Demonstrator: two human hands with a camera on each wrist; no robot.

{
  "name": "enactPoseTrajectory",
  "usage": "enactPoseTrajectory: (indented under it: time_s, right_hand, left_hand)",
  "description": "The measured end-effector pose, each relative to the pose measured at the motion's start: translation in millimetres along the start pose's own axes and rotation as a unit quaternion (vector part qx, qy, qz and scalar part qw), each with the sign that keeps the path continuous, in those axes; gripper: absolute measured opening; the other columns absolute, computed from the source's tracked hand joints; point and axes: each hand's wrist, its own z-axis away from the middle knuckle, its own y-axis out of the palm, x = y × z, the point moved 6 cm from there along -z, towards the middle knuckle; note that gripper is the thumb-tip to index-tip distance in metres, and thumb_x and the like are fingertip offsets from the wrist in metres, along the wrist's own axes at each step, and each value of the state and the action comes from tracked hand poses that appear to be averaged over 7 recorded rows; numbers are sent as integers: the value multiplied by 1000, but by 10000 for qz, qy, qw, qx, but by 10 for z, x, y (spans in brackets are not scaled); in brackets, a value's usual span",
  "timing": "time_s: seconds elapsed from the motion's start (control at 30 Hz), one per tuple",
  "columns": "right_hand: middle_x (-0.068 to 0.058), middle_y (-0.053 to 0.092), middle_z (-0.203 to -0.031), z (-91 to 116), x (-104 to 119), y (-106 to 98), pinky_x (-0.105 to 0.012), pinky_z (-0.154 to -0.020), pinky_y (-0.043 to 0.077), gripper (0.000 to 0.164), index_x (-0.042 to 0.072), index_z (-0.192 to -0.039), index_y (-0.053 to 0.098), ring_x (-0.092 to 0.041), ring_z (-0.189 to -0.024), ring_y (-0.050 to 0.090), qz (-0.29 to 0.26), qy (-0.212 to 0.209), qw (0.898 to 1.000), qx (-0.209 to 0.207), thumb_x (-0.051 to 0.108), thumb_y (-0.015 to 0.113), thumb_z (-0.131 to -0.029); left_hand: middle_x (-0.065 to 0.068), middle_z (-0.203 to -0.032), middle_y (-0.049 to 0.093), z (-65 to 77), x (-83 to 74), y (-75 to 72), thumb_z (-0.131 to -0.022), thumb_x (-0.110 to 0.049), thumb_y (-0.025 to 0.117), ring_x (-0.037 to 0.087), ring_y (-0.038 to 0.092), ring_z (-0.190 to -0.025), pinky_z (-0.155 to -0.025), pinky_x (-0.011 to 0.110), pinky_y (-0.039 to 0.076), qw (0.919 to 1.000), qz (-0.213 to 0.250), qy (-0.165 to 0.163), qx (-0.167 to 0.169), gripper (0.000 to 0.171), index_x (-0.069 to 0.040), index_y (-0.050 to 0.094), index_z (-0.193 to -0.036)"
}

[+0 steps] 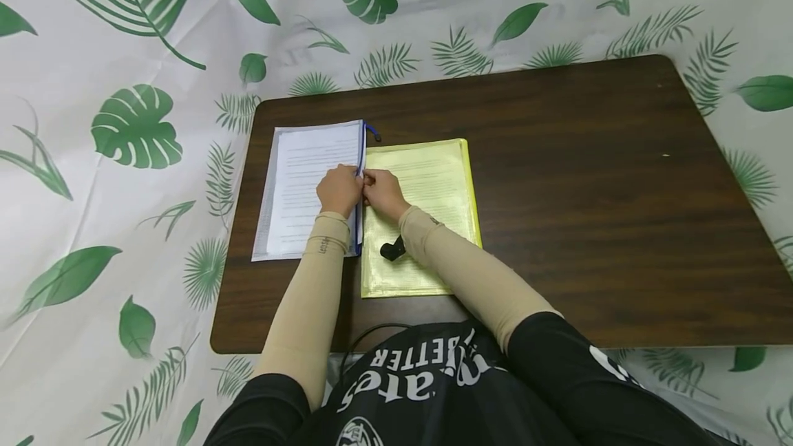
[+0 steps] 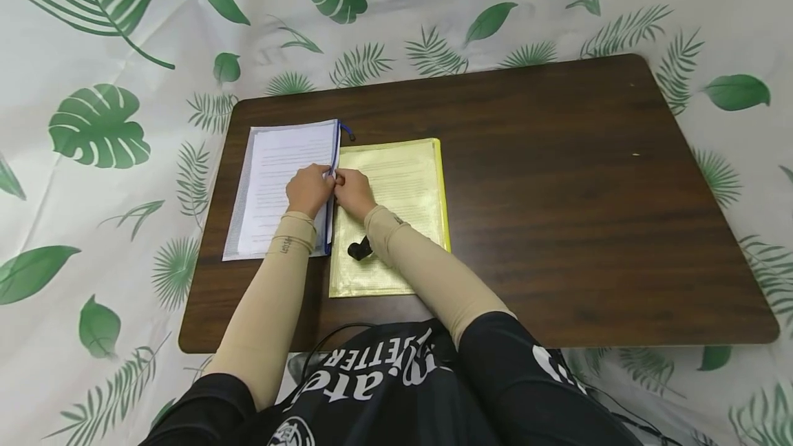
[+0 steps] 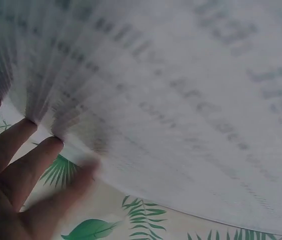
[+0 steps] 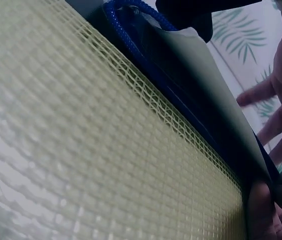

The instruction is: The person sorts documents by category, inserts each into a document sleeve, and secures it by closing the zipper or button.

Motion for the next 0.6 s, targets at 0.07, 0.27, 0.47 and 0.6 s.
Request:
enactPoseTrajectory:
  time_s: [0.07, 0.27, 0.47, 0.6]
  right_hand:
    - [-11, 66, -99, 1, 1, -6, -22, -59, 53, 43, 3, -137, 53, -7, -59, 57, -23, 6, 10000, -40, 1, 52, -94]
    - [-10, 66, -97, -16, -6, 2, -21, -58, 53, 43, 3, -137, 53, -6, -58, 57, -58, -26, 9999, -97, 2, 52, -94]
    - [-10, 67, -96, -11, 14, -3, -20, -58, 53, 43, 2, -134, 56, -6, -58, 56, -2, -25, 9998, -211, 1, 53, -91]
    - [-10, 69, -96, 0, 49, -6, -19, -59, 50, 43, 2, -133, 58, -8, -61, 57, 226, -52, 9994, -272, -1, 53, -90]
  left_hand:
    - [14, -128, 62, 8, 17, 9, -94, -27, 49, 40, 62, -108, -90, 71, 39, 9996, 165, -178, 155, 40, -25, 61, -132]
    - [13, -149, 42, 41, 37, 8, -98, -27, 46, 42, 46, -128, -90, 76, 35, 9962, 749, -187, 407, 44, -22, 53, -141]
    - [16, -153, 35, 43, 51, 14, -98, -26, 44, 43, 36, -136, -95, 70, 37, 9966, 674, 48, 474, 46, -19, 49, -143]
    - [21, -149, 40, 49, 38, 3, -97, -23, 45, 45, 41, -132, -95, 61, 43, 9973, 558, 262, 397, 46, -14, 50, -142]
